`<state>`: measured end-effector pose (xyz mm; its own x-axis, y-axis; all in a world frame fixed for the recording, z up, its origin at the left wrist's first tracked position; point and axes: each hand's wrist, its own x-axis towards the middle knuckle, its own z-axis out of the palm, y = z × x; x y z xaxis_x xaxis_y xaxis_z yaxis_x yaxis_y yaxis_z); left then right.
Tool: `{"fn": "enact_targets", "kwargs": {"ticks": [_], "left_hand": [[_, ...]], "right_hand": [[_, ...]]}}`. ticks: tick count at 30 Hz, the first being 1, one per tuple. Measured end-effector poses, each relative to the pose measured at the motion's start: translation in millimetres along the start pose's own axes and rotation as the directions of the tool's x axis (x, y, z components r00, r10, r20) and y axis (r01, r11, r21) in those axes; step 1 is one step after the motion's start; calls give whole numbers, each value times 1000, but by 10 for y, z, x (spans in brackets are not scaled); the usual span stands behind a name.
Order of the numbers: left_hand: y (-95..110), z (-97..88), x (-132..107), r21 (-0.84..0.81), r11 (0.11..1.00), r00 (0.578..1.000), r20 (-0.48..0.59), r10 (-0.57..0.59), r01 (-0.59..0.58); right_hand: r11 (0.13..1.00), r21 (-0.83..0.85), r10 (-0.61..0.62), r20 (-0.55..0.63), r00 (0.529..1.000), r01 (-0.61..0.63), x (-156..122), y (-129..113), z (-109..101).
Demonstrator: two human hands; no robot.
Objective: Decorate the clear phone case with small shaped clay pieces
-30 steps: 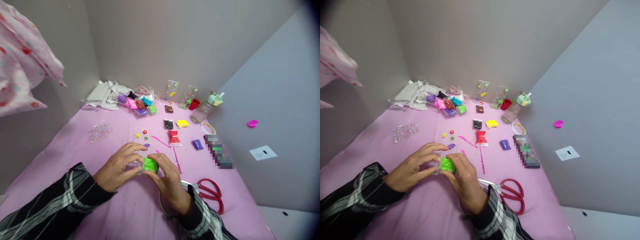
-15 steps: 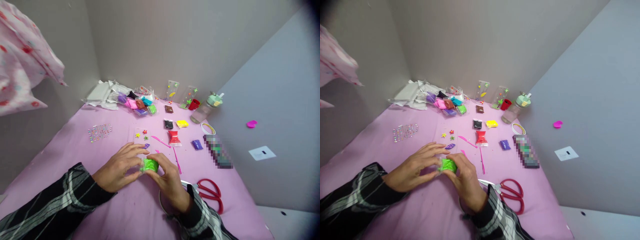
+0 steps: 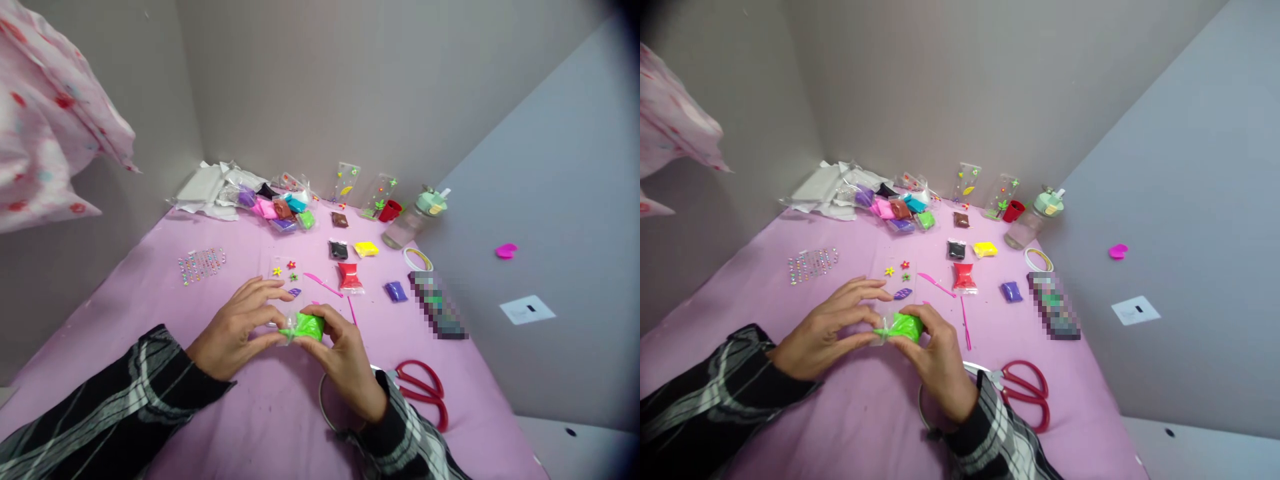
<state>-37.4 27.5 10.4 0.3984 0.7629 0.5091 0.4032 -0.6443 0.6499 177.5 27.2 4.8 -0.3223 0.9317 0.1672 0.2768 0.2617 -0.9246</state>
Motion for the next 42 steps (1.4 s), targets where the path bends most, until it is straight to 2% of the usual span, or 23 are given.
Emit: {"fn": "enact_targets", "kwargs": {"ticks": [4, 9, 13, 17, 19, 22, 24, 26, 27, 29, 31, 34, 38, 40, 42], "left_hand": [[14, -15, -7, -125, 984, 989, -58, -137, 129], [27, -50, -4, -372, 881, 919, -144, -367, 293], [66, -58, 24, -545, 745, 873, -48, -486, 385], [89, -40, 31, -648, 627, 832, 20, -555, 433], [78, -38, 25, -660, 594, 819, 57, -571, 460], [57, -56, 21, -614, 601, 820, 139, -556, 512], [55, -77, 27, -608, 609, 827, 151, -541, 509], [60, -102, 40, -639, 609, 826, 76, -558, 470], [64, -116, 49, -667, 600, 812, 12, -583, 441], [67, -145, 68, -752, 543, 751, -100, -653, 373], [64, -170, 86, -832, 462, 694, -135, -707, 309], [52, -183, 100, -880, 373, 683, -81, -726, 293], [35, -143, 79, -909, 237, 687, 70, -723, 342], [32, -113, 58, -910, 185, 696, 139, -704, 370], [39, -83, 39, -898, 170, 710, 192, -678, 406]], "right_hand": [[991, 87, 99, 7, 995, -99, 4, -62, -12], [972, 168, 152, 71, 986, -162, 22, -125, -34], [965, 201, 156, 75, 985, -168, 23, -139, -37], [981, 135, 128, 86, 988, -139, -1, -150, -36], [988, 106, 98, 100, 990, -109, -14, -153, -34], [992, 99, 68, 103, 992, -79, -26, -148, -25], [990, 118, 68, 97, 993, -79, -30, -144, -15], [985, 146, 81, 94, 992, -94, -32, -143, -7], [981, 163, 90, 95, 991, -105, -32, -144, -5], [974, 189, 107, 107, 989, -126, -34, -154, -4], [975, 180, 102, 139, 985, -127, -40, -172, -5], [993, 93, 39, 263, 964, -66, -53, -208, 3], [996, -7, -80, 462, 883, 94, -62, -247, 29], [987, -12, -134, 476, 869, 158, -61, -250, 41], [985, 5, -159, 397, 904, 172, -61, -241, 51]]}}
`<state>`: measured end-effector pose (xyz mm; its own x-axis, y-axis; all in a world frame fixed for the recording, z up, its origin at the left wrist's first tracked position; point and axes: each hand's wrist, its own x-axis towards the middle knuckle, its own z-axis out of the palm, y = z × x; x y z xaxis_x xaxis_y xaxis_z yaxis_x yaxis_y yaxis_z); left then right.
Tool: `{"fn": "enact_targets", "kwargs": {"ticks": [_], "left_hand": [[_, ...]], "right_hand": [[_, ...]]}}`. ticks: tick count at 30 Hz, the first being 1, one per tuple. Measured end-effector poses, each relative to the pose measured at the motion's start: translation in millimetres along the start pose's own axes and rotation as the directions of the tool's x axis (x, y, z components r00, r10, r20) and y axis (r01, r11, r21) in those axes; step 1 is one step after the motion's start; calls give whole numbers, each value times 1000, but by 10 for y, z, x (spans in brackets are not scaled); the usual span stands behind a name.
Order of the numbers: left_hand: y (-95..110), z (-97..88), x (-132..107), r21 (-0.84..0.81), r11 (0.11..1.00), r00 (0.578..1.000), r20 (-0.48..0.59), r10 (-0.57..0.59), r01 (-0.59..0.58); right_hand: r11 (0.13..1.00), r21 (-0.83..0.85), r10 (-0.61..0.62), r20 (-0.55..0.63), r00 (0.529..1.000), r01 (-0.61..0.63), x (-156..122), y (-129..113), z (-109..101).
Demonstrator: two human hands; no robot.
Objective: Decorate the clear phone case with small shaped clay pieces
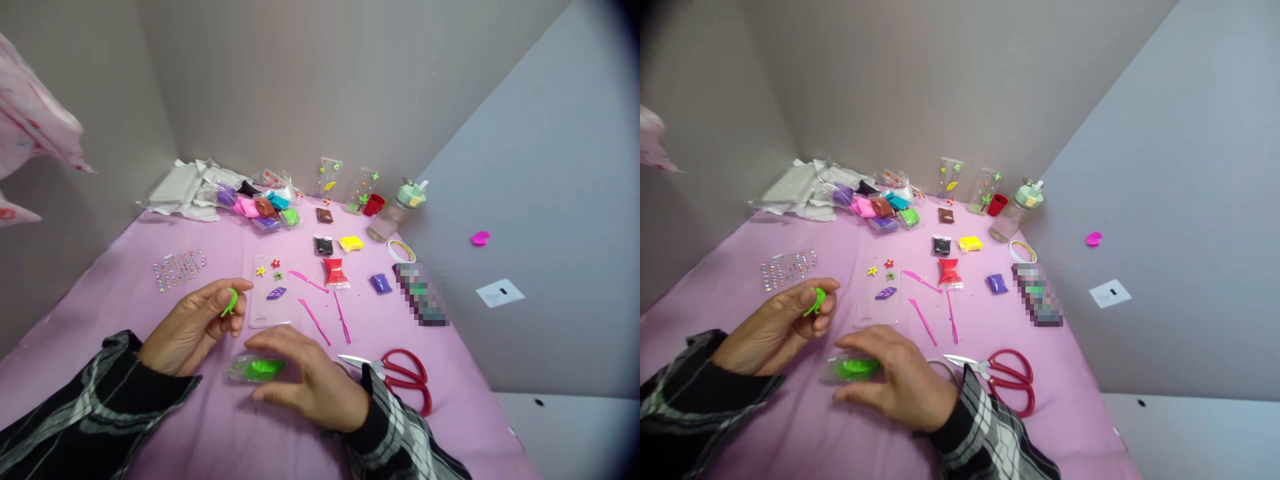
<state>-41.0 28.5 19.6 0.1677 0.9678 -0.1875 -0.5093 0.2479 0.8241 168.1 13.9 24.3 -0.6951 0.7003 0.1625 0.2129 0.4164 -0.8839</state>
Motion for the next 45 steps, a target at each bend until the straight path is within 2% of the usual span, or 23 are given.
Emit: {"fn": "enact_targets", "kwargs": {"ticks": [2, 3, 5, 6, 9, 12, 15, 18, 22, 27, 30, 33, 35, 37, 39, 40, 42, 43, 45], "left_hand": [[-30, 16, -13, 35, 999, 999, 43, -14, 12], [-46, 27, -19, 50, 999, 998, 69, -4, 0], [-81, 51, -30, 83, 997, 996, 88, 0, -7], [-100, 63, -34, 101, 995, 995, 101, -11, 0], [-148, 90, -42, 126, 990, 984, 158, -85, 65], [-148, 96, -42, 125, 987, 974, 188, -127, 104], [-111, 81, -42, 168, 982, 980, 161, -116, 89], [-94, 65, -45, 198, 977, 985, 135, -103, 75], [-115, 63, -42, 131, 987, 976, 185, -118, 94], [-122, 70, -15, -17, 994, 981, 165, -102, 107], [-121, 73, -11, -42, 989, 981, 136, -136, 143], [-107, 79, -23, -48, 992, 988, 101, -113, 119], [-81, 82, -33, -26, 997, 995, 68, -68, 70], [-39, 78, -39, 101, 995, 999, -17, 30, -28], [8, 59, -40, 372, 921, 988, -48, 145, -117], [29, 44, -39, 528, 836, 984, -4, 176, -147], [57, 7, -36, 777, 598, 980, 138, 143, -197], [62, -13, -35, 852, 476, 976, 193, 105, -220], [56, -49, -32, 930, 278, 971, 234, 52, -239]], "right_hand": [[1000, 23, 4, -177, 984, 0, 2, 16, 9], [1000, 7, -7, -273, 962, 9, 5, 24, 14], [992, -121, -84, -388, 918, 40, 21, 34, 18], [973, -222, -144, -388, 910, 60, 35, 34, 17], [866, -482, -286, -257, 923, 134, 95, 11, 3], [779, -605, -362, -223, 905, 162, 161, -27, -23], [744, -647, -403, -234, 885, 168, 205, -57, -45], [752, -634, -395, -209, 895, 183, 226, -66, -48], [762, -611, -399, -184, 898, 213, 247, -82, -65], [835, -514, -393, -312, 865, 194, 307, -138, -159], [898, -400, -338, -355, 872, 185, 355, -138, -172], [955, -256, -248, -413, 876, 150, 385, -124, -152], [982, -142, -176, -450, 876, 125, 385, -118, -151], [994, -3, -95, -470, 878, 107, 371, -106, -173], [983, 166, 8, -471, 882, 80, 348, -69, -215], [965, 253, 66, -471, 880, 63, 337, -41, -240], [915, 401, 174, -473, 864, 35, 320, 29, -290], [891, 453, 215, -482, 849, 32, 315, 63, -311], [860, 508, 261, -520, 814, 49, 311, 117, -340]]}}
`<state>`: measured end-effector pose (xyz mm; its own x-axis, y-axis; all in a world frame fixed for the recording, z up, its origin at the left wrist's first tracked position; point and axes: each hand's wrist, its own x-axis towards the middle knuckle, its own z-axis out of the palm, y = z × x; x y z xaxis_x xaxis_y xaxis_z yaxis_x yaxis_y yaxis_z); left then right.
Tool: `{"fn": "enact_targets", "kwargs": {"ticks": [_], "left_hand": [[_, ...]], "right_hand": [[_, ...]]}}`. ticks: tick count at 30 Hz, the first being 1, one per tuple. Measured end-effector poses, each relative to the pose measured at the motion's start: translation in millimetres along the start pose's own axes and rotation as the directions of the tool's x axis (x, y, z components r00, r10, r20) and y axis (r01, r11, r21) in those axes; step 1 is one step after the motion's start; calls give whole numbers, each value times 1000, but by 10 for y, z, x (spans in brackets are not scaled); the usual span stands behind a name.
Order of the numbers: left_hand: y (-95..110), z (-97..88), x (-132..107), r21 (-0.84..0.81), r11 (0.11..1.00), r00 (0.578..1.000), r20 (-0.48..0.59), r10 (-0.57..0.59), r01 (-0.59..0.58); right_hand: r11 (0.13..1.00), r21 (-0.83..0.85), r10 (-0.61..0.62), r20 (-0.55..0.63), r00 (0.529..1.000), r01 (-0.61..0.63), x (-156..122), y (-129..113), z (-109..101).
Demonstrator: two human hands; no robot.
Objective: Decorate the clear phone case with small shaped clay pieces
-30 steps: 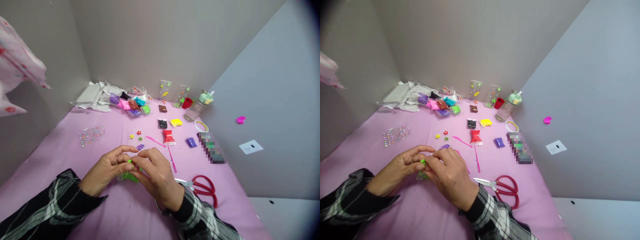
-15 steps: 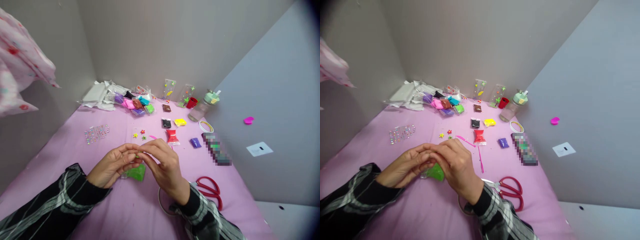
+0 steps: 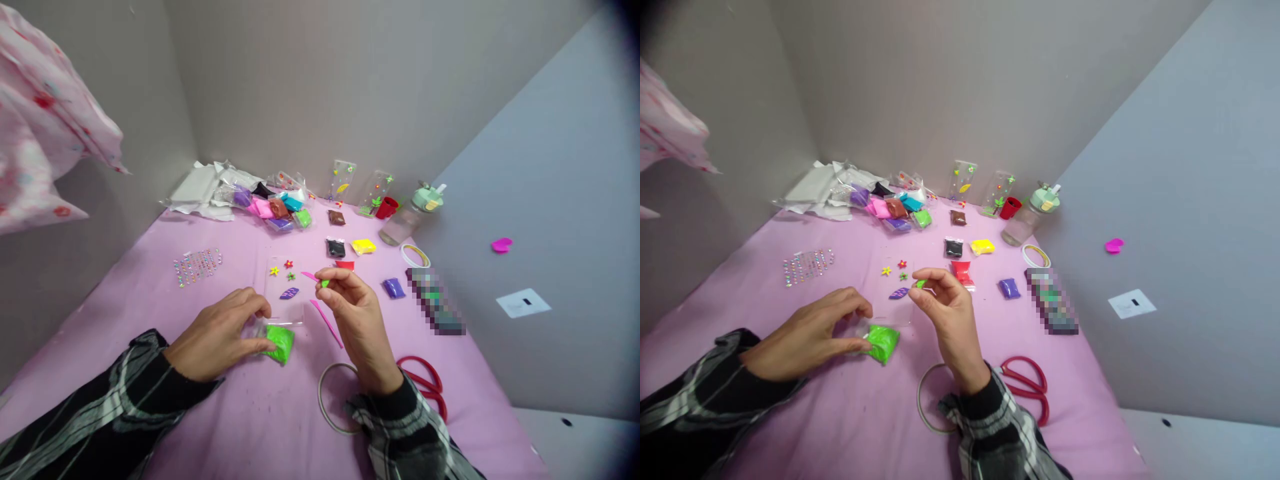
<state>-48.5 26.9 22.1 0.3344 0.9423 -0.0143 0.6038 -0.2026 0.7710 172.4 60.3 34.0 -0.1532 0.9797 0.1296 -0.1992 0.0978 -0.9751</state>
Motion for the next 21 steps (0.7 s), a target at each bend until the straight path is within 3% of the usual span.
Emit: {"fn": "enact_targets", "kwargs": {"ticks": [3, 7, 15, 21], "left_hand": [[-43, 19, -2, 111, 994, 995, 101, -25, 14], [-54, 39, 7, 73, 997, 967, 253, -22, 3], [-39, 14, -22, 177, 984, 974, 223, -26, -15], [-2, 21, -47, 162, 985, 957, 289, 17, -66]], "right_hand": [[1000, 17, 0, -45, 999, 1, 10, 12, -15], [999, 31, 28, -25, 999, -27, -18, -10, -12], [1000, 16, 16, -66, 998, -15, -1, 4, -85], [997, 74, 28, -10, 1000, -27, -8, -15, -65]]}}
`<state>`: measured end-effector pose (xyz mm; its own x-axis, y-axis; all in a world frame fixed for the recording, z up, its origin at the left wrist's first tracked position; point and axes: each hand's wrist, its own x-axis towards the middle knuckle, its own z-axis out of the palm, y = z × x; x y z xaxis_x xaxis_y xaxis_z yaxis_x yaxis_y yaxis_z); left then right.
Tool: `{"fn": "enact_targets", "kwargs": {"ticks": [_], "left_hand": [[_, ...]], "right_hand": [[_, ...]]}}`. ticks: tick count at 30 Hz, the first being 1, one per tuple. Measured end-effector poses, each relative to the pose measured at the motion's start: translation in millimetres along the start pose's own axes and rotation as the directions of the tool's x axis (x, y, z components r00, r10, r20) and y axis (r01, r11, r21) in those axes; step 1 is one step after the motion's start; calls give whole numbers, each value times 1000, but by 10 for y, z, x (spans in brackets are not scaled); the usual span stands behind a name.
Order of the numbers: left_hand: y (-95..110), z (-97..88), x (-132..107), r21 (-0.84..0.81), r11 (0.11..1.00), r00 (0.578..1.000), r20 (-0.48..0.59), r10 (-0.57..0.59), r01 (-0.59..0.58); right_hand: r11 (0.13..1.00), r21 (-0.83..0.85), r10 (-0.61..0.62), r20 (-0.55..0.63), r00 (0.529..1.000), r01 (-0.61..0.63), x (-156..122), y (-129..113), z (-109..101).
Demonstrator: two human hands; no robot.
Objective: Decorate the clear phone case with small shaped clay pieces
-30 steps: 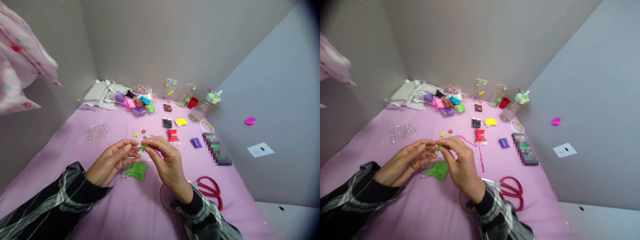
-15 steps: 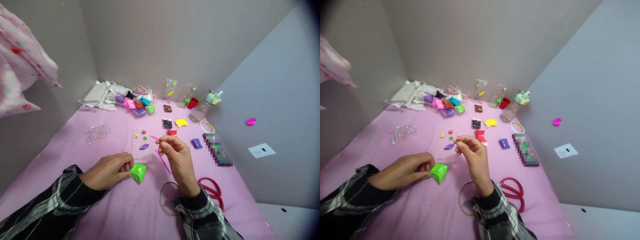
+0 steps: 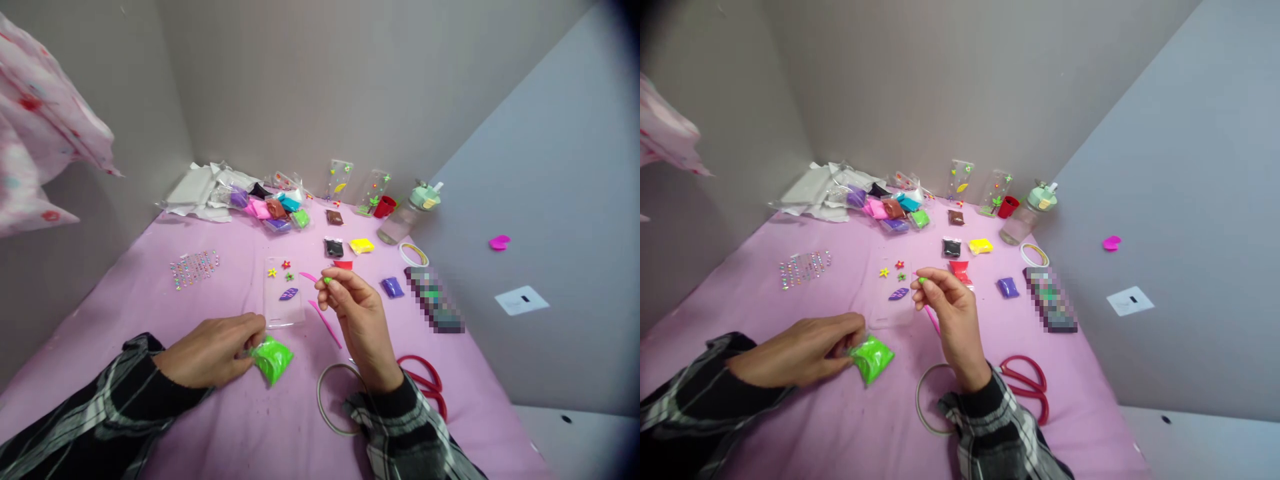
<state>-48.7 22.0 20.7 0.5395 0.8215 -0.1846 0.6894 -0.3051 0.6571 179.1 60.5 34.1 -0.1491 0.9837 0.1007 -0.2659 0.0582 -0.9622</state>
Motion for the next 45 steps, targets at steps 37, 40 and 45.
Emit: {"fn": "enact_targets", "kwargs": {"ticks": [37, 40, 45], "left_hand": [[-21, 118, 136, -943, 330, 996, -66, -67, -40], [-18, 111, 137, -936, 350, 997, -59, -55, -36], [-42, 111, 126, -934, 355, 994, -79, -73, -49]], "right_hand": [[526, -542, -391, 529, 753, 655, -263, 151, 200], [523, -550, -404, 513, 758, 651, -266, 144, 198], [508, -543, -378, 557, 740, 669, -253, 151, 188]]}}
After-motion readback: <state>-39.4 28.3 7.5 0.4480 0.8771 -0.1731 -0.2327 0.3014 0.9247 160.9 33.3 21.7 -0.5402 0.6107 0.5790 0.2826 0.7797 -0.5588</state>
